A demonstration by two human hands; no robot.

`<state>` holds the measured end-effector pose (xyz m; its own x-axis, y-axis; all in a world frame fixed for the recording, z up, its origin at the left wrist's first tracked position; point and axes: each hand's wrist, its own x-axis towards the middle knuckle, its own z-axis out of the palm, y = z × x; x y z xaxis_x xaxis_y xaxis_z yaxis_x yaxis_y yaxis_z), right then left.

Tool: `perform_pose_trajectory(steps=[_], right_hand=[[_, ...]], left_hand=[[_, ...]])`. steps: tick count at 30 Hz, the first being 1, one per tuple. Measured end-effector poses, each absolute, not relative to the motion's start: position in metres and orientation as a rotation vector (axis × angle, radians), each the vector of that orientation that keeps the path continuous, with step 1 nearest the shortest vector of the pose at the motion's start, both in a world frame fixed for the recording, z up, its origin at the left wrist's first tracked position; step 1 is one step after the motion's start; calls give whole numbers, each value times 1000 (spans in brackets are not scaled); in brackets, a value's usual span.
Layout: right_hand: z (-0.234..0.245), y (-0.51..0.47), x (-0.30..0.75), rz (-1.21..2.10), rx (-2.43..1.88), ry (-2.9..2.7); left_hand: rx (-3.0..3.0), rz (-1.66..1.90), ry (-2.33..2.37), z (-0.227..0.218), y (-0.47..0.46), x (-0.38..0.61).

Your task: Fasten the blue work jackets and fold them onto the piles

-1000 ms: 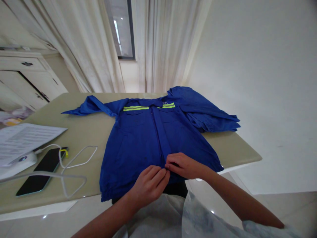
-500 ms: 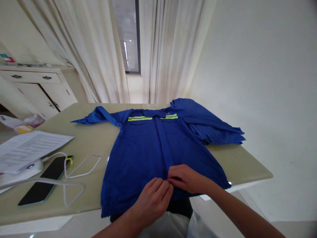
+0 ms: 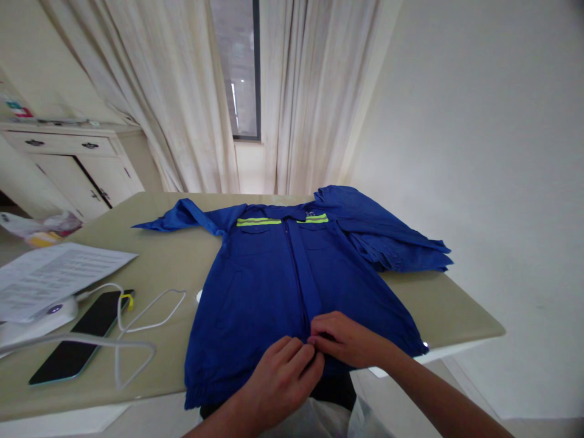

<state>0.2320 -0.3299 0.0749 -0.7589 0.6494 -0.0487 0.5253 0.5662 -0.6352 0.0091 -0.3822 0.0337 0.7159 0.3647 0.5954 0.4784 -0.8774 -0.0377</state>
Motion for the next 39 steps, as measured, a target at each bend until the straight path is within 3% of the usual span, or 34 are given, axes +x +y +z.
perform_pose_trajectory(steps=[12, 16, 20, 29, 39], right_hand=[[67, -331, 230, 875, -981, -2724], [69, -335, 228, 845, -1042, -2824], [71, -340, 224, 675, -1060, -2944], [67, -342, 219, 171, -771, -3072], [59, -338, 220, 148, -817, -2999]], left_hand=[[-2871, -1164, -871, 22, -385, 18], [-2868, -1061, -793, 16, -388, 17], [-2780, -863, -673, 10, -395, 14], [-2643, -985, -613, 6, -399, 13], [-2660, -1055, -652, 11, -398, 10]])
